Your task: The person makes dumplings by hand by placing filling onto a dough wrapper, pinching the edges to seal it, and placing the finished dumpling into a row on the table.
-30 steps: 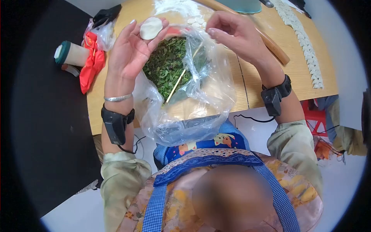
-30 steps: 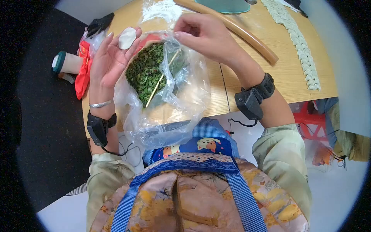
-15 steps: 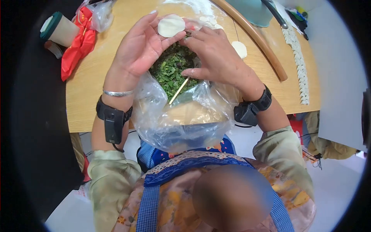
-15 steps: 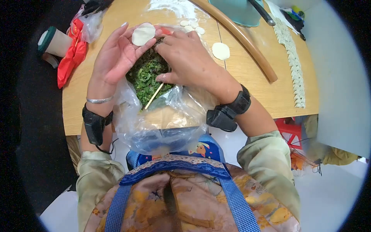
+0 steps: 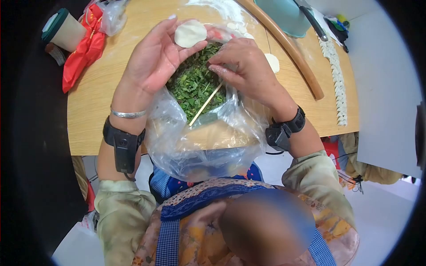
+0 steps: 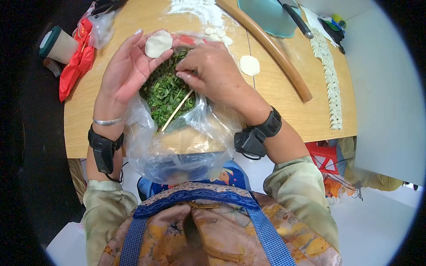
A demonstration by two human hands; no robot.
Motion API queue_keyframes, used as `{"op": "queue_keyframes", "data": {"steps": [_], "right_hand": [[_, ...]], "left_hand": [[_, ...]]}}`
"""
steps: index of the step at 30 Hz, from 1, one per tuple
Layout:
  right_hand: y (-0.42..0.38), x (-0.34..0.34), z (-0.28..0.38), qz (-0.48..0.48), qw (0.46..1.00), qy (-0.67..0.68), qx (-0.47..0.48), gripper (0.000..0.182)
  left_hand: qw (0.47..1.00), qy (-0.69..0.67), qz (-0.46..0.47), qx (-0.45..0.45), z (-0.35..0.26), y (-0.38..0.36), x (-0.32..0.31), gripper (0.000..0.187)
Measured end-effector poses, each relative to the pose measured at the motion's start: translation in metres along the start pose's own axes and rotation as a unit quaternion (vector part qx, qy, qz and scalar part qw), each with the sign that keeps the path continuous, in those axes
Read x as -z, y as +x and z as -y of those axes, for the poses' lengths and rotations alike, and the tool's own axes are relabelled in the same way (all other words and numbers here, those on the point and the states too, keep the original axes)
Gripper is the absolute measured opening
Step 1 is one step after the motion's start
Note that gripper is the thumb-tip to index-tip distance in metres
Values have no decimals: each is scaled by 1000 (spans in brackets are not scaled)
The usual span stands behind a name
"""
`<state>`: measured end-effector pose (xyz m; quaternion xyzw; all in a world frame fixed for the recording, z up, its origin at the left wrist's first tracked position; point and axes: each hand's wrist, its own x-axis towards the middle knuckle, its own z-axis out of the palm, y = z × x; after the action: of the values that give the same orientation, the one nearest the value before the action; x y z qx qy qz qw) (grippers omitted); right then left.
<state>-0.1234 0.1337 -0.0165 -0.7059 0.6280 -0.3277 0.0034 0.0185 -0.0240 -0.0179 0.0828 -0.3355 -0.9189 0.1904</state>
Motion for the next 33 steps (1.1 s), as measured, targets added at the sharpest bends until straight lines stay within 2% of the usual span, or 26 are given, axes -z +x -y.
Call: {"op": "queue_keyframes", "data": {"steps": [2,4,8,10,14,16,22,24,26,29,32,33], "right_hand": [[0,2,-1,-15,1000,8,5,9],[0,5,3,-37,990,115,-75,11],[0,8,3,-81,980,156,-94,14],[0,8,4,-128,968,191,-95,16],[1,7,4,-169,967,174,-77,14],[3,5,1,-170,983,73,2,14],[4,8,-1,-127,988,-68,60,18],[3,9,-1,-129,987,-75,54,17],[2,10,-2,-130,987,-79,43,17],[-1,12,-4,-134,987,-83,25,16],[-2,15,-9,-135,989,-59,7,16],[-2,16,-12,-129,992,-12,8,19]], "left_hand": [[1000,2,-6,1,0,0,0,47],[1000,27,16,2,0,-1,0,48],[997,46,53,33,1,-2,-2,49],[998,35,46,36,6,-4,-8,42],[995,27,53,79,14,-9,-14,37],[994,33,71,80,13,-11,-17,36],[991,55,71,96,15,-13,-22,33],[990,72,76,100,14,-10,-24,32],[979,156,70,114,15,-6,-28,30],[974,182,65,119,14,-1,-31,30],[977,188,31,99,18,7,-28,30],[974,198,32,105,18,7,-30,30]]}}
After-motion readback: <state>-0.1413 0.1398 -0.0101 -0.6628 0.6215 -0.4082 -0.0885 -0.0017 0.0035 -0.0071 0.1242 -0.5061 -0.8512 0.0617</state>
